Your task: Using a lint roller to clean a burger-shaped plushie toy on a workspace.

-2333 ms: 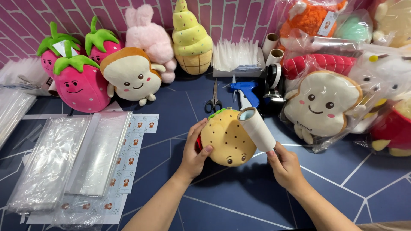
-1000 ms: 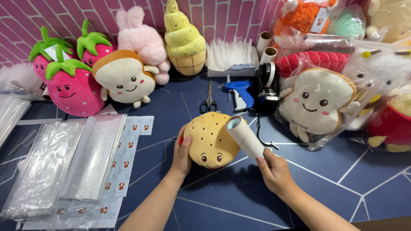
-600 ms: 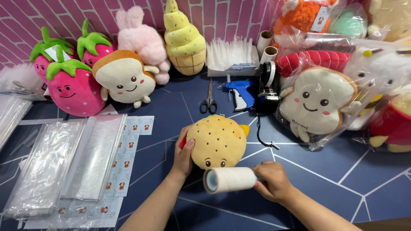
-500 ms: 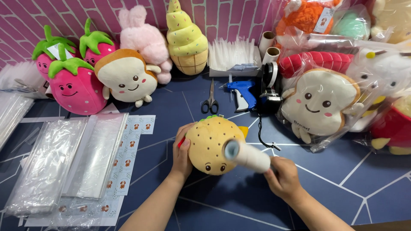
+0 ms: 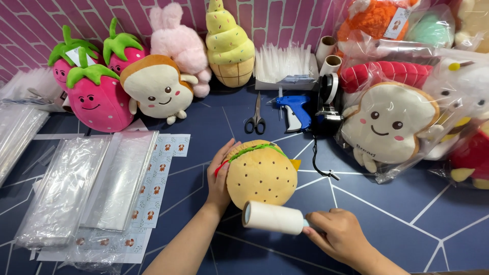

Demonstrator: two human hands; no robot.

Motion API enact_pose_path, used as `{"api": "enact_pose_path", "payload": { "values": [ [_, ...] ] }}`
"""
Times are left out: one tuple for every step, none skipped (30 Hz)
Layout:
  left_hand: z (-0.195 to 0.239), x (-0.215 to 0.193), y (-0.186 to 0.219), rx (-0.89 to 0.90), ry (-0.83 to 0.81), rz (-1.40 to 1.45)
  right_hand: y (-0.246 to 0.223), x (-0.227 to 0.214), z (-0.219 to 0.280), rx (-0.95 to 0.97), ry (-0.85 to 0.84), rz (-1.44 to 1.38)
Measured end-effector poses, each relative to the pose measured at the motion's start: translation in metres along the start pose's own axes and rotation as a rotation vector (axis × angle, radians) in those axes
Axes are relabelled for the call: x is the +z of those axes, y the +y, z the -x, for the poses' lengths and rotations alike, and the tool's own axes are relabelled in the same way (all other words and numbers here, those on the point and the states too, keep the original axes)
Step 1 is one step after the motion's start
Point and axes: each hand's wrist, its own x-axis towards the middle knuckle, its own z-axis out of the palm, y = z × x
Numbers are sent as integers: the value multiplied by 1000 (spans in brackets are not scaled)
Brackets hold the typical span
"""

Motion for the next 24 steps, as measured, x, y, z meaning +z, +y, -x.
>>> {"api": "enact_pose_path", "payload": {
  "values": [
    [0, -1, -2, 0, -2, 0, 2, 0, 3, 1, 1, 1],
    [0, -2, -4, 36, -23, -37, 4, 0, 7, 38, 45, -67],
    [0, -3, -5, 72, -44, -73, 5, 1, 10, 75, 88, -136],
    [1, -3, -6, 73, -45, -73, 6, -2, 12, 75, 89, -135],
    [1, -4, -7, 68, -25, -76, 6, -6, 14, 261, 162, -152],
    [3, -4, -8, 63, -4, -78, 6, -9, 16, 446, 235, -169],
    [3, -4, -6, 64, -4, -77, 4, -10, 12, 445, 235, -168],
    [4, -3, -5, 60, 4, -87, 2, -11, 8, 427, 314, -169],
    [4, -3, -3, 56, 12, -96, 0, -13, 4, 408, 393, -170],
    [5, -3, -6, 58, 13, -95, -3, -15, 1, 406, 392, -169],
    [5, -3, -8, 123, 5, -108, -6, -16, -2, 348, 367, -166],
    [6, -4, -11, 187, 0, -123, -10, -18, -5, 288, 339, -165],
    [6, -5, -9, 188, 5, -123, -15, -20, -6, 285, 336, -166],
    [6, -6, -7, 247, 38, -206, -19, -23, -5, 236, 315, -167],
    [7, -7, -6, 305, 71, -290, -24, -26, -5, 187, 295, -167],
    [7, -8, -5, 303, 75, -290, -27, -27, -5, 185, 291, -168],
    [7, -9, -4, 343, 80, -299, -30, -29, -4, 153, 272, -158],
    [7, -9, -3, 385, 80, -307, -33, -31, -3, 122, 256, -147],
    [7, -9, -3, 385, 80, -306, -30, -28, 3, 122, 256, -145],
    [7, -9, -2, 411, 73, -319, -28, -25, 9, 100, 241, -153],
    [7, -9, -2, 437, 65, -333, -25, -22, 15, 79, 226, -160],
    [8, -8, 0, 438, 64, -334, -27, -21, 19, 79, 227, -161],
    [9, -7, 1, 456, 56, -348, -29, -20, 22, 62, 241, -192],
    [9, -6, 3, 475, 46, -362, -31, -19, 25, 46, 256, -224]
  ]
}}
